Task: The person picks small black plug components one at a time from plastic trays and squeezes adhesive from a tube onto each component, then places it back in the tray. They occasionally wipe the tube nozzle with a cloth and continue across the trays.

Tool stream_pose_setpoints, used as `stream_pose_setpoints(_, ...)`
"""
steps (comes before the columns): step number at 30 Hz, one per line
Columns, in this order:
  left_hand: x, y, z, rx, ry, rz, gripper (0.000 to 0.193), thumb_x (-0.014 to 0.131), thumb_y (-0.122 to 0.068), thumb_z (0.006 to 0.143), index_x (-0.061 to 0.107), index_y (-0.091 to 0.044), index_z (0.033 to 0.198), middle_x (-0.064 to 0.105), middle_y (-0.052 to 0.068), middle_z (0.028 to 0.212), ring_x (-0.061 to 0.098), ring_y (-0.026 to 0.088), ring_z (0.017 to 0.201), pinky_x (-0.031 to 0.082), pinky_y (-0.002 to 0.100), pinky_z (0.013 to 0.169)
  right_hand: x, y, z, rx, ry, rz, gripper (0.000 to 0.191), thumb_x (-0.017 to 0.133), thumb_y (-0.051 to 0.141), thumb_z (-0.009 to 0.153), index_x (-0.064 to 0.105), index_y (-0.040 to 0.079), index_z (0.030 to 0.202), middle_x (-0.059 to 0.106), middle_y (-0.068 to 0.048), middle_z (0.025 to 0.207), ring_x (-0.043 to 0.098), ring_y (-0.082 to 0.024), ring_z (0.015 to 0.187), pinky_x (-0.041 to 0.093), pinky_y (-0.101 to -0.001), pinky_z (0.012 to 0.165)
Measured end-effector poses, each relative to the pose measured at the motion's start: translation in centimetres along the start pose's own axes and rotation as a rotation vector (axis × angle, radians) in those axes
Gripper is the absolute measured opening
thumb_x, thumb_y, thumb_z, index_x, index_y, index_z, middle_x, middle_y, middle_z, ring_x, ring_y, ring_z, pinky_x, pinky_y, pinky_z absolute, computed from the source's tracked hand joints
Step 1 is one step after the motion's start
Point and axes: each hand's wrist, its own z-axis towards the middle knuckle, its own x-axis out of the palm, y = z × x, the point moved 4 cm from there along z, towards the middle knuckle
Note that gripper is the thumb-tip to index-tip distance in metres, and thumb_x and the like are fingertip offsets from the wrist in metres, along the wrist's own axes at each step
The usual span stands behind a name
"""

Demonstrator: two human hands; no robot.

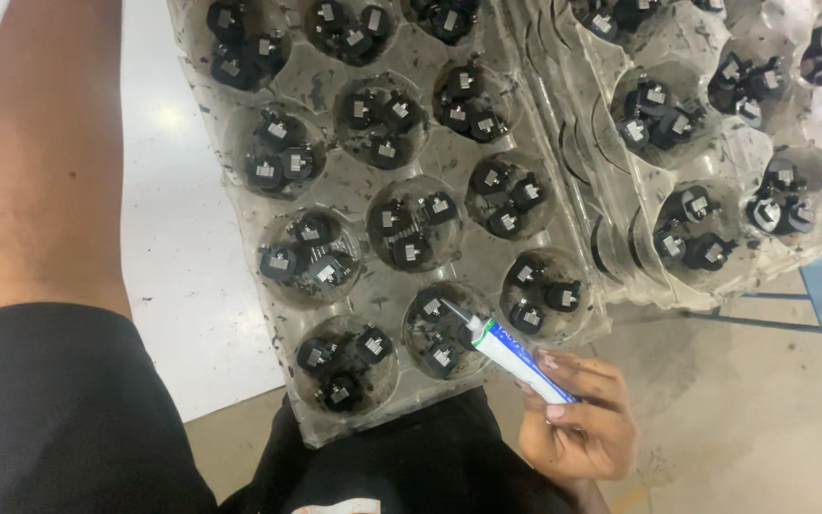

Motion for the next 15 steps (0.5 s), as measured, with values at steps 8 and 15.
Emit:
stream_pose_setpoints(8,-0.3,0.0,-0.3,0.001,-0.04,-0.019,0.016,0.08,0.006,0.092,0.074,0.002,0.105,0.075,0.009,0.093,0.073,0.016,0.083,0.061,0.03,0.072,-0.2,0.6,-0.1,0.014,0.0,-0.014,0.029,0.075,-0.002,0.087,0.05,0.008,0.095,0.069,-0.018,0.099,0.073,-0.031,0.093,0.066,-0.0397,0.077)
stream_pose_setpoints(15,-1.0,-0.8,-3.7,0.032,-0.118,-0.108,0.011,0.079,0.006,0.094,0.074,0.003,0.103,0.074,0.009,0.09,0.072,0.016,0.081,0.06,0.03,0.071,-0.9,0.5,-1.6,0.021,-0.027,-0.016,0.031,0.077,0.002,0.086,0.05,0.009,0.098,0.069,-0.017,0.097,0.074,-0.03,0.09,0.064,-0.0366,0.074)
